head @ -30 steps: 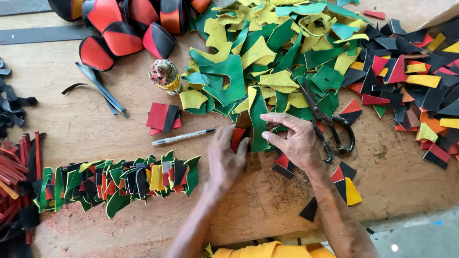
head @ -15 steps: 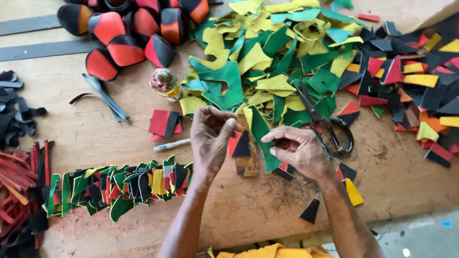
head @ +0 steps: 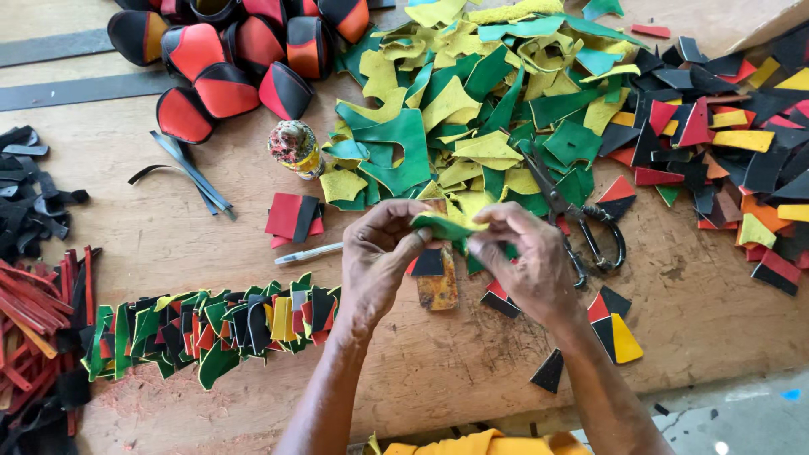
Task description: The person uses shears to cut small pieces of green, yellow, red, and black leather on a wooden workbench. They repeatedly pick up pieces, trim them to shape, and place them into a growing stack of cut pieces.
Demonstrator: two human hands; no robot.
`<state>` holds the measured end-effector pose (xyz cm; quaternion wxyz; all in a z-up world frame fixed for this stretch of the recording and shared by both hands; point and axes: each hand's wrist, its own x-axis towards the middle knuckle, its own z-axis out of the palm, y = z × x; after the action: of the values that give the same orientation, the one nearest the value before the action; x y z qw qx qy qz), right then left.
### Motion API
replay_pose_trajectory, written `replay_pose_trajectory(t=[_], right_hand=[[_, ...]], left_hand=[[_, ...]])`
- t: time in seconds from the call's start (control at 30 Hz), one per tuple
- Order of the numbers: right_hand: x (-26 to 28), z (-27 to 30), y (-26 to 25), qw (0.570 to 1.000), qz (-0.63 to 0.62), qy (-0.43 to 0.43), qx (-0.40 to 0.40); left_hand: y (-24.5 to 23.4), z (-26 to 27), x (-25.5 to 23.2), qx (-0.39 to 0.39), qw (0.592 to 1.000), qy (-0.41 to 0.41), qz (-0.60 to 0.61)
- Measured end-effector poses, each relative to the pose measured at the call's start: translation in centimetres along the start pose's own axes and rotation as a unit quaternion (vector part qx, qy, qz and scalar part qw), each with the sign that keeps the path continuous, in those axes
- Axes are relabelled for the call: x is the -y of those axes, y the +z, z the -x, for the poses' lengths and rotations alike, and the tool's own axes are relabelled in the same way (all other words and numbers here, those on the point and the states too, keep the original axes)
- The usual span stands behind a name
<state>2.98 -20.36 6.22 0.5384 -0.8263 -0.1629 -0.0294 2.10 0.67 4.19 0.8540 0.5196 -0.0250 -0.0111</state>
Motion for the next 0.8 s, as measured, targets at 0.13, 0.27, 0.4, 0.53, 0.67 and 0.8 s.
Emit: replay_pose_trajectory(t=[0.13,0.27,0.4,0.53,0.67,0.8], right_hand=[[-0.4,-0.1,0.2,0.981,-0.176,0.074,0.045],[-0.8,-0.1,-0.6,0.993,-0.003,-0.099,0.07],[-0.9,-0.4,-0.5,0.989,0.052,-0.123,0.065],[-1.0,-0.6,0.5,0.99,-0.134,-0.006,0.054],[-1.1,-1.0,1.8,0.962,-0.265,0.052,-0.043],[-0.9,-0.9,1.3,0.971,-0.199,0.132,-0.02]], left_hand=[[-0.2,0.3,0.4,0.004,1.0,0.006,-0.008],[-0.7,0.0,-0.4,0.044,0.998,0.031,-0.02],[-0.7,-0.3,-0.1,0.107,0.988,-0.059,0.099],[-0.5,-0.3,1.6,0.02,0.997,-0.048,0.053],[0.4,-0.2,3.3,-0.032,0.998,-0.052,-0.01],[1.1,-0.3,3.6,-0.025,0.998,-0.05,-0.036]])
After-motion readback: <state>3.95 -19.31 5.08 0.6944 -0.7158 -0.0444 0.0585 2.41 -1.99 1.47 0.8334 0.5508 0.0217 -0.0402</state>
